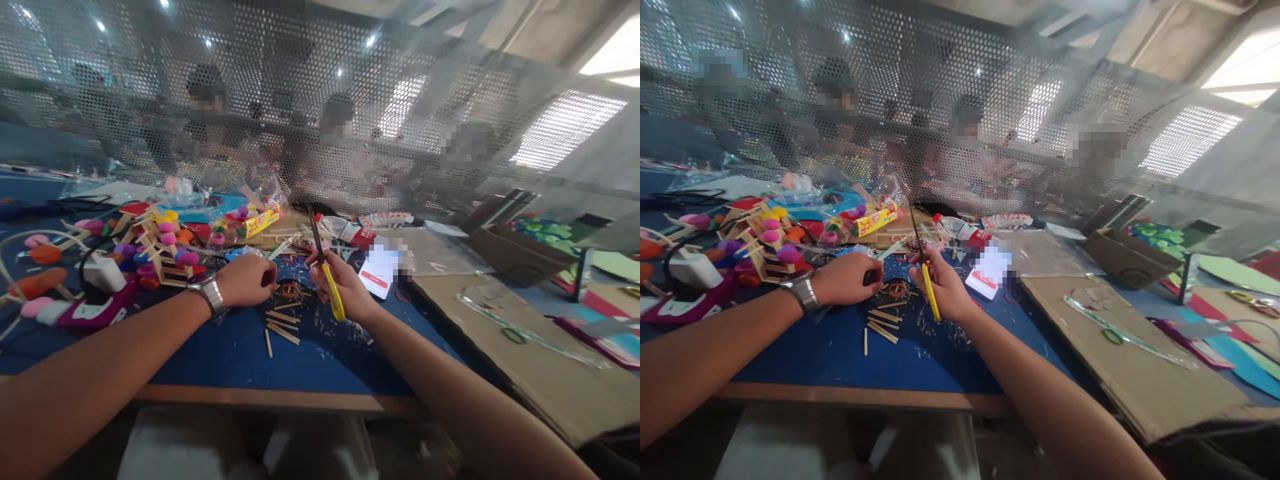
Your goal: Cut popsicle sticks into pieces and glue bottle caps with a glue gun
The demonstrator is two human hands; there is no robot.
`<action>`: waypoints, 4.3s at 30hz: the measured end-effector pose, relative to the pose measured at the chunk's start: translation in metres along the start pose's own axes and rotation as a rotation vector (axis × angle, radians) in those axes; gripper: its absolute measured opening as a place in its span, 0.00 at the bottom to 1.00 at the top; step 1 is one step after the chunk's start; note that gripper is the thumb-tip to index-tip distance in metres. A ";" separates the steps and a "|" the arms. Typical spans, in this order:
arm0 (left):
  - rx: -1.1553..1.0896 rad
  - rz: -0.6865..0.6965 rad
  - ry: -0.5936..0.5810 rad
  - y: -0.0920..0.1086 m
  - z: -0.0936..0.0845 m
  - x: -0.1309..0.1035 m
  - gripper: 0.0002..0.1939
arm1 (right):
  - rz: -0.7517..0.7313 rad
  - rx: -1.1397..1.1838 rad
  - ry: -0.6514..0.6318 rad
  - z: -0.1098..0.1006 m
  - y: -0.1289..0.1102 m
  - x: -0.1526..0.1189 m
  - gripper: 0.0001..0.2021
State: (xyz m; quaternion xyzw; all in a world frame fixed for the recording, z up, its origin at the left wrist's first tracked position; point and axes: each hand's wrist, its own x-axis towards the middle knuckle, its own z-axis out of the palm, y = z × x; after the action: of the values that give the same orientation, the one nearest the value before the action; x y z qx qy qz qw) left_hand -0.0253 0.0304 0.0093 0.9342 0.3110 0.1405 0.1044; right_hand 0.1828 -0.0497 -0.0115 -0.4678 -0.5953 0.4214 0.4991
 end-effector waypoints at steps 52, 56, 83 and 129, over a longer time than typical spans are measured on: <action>-0.203 0.254 0.028 0.027 0.027 -0.008 0.07 | 0.012 -0.590 0.197 -0.011 0.017 0.004 0.21; -0.224 0.336 -0.038 0.029 0.026 -0.010 0.07 | 0.044 -0.427 0.228 -0.006 0.010 0.003 0.28; -0.002 -0.232 0.320 0.013 0.008 -0.008 0.06 | 0.113 -0.009 0.130 -0.008 -0.026 0.020 0.25; 0.154 -0.447 -0.021 0.004 -0.003 -0.006 0.14 | 0.093 -1.033 -0.205 -0.069 -0.013 0.051 0.14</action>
State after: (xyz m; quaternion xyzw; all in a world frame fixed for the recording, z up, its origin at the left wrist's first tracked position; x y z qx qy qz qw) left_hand -0.0289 0.0241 0.0123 0.8488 0.5187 0.0800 0.0643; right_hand 0.2462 -0.0003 0.0214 -0.6352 -0.7497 0.1385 0.1235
